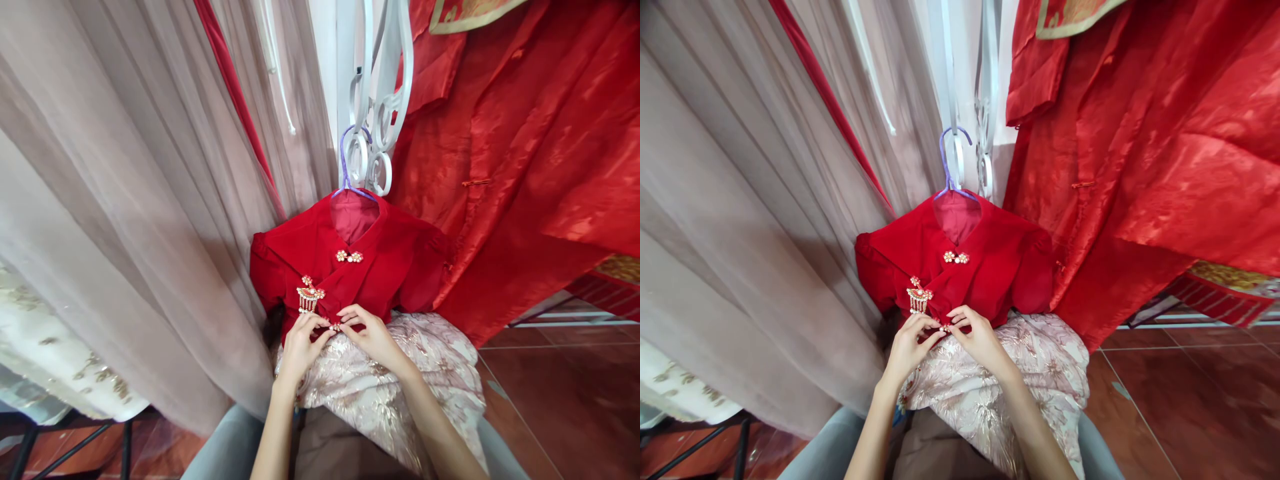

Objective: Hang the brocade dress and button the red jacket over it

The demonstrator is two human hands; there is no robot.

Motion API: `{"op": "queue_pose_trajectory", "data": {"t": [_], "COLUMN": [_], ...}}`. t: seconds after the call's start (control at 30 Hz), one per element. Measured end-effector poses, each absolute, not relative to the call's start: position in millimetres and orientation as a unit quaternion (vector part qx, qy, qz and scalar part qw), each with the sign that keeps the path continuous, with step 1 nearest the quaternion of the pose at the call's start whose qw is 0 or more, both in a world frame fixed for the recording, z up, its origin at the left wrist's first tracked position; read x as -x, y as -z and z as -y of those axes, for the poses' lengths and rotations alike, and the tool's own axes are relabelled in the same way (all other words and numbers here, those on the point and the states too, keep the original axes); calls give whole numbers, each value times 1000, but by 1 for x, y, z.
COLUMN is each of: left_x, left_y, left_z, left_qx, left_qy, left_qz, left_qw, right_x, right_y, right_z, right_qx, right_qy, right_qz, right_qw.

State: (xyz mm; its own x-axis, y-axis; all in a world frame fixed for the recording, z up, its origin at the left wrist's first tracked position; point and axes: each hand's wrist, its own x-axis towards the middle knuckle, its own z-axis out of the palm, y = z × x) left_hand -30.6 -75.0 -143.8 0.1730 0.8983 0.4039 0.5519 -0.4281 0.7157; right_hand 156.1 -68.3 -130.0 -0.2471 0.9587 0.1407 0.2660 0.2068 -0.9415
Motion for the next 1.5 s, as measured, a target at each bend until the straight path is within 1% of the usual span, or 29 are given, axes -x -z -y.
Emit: {"op": "queue_pose_trajectory", "data": {"t": [0.2, 0.33, 0.4, 0.5, 0.67, 0.9, 1.03, 1.1, 1.13, 1.23, 1.27, 1.33, 1.4, 1.5], "left_x": [23, 17, 14, 10, 5, -1, -3, -4, -4, -5, -5, -6, -9, -17], "left_y": [142, 138, 134, 125, 107, 92, 86, 86, 86, 82, 77, 63, 44, 21], "left_z": [78, 80, 76, 64, 49, 43, 46, 51, 53, 56, 55, 48, 38, 21], "left_qx": [-681, -643, -586, -471, -367, -297, -314, -343, -363, -465, -519, -639, -732, -799], "left_qy": [-469, -496, -542, -614, -642, -650, -626, -625, -635, -638, -612, -529, -444, -358], "left_qz": [-476, -487, -497, -487, -455, -475, -504, -530, -549, -590, -589, -559, -510, -457], "left_qw": [299, 322, 341, 404, 497, 513, 506, 459, 405, 170, 100, -3, -77, -158], "right_x": [-150, -153, -157, -167, -177, -177, -179, -181, -182, -187, -189, -190, -191, -191], "right_y": [135, 131, 127, 120, 111, 110, 109, 107, 106, 102, 100, 98, 96, 94], "right_z": [67, 68, 69, 71, 73, 75, 75, 76, 76, 78, 78, 79, 79, 80], "right_qx": [458, 456, 453, 440, 424, 417, 410, 409, 409, 409, 408, 408, 408, 410], "right_qy": [-444, -452, -460, -480, -499, -509, -517, -521, -521, -520, -521, -524, -526, -525], "right_qz": [647, 641, 642, 654, 666, 662, 661, 660, 661, 664, 664, 664, 664, 663], "right_qw": [417, 421, 412, 385, 359, 359, 357, 354, 353, 349, 347, 343, 341, 341]}}
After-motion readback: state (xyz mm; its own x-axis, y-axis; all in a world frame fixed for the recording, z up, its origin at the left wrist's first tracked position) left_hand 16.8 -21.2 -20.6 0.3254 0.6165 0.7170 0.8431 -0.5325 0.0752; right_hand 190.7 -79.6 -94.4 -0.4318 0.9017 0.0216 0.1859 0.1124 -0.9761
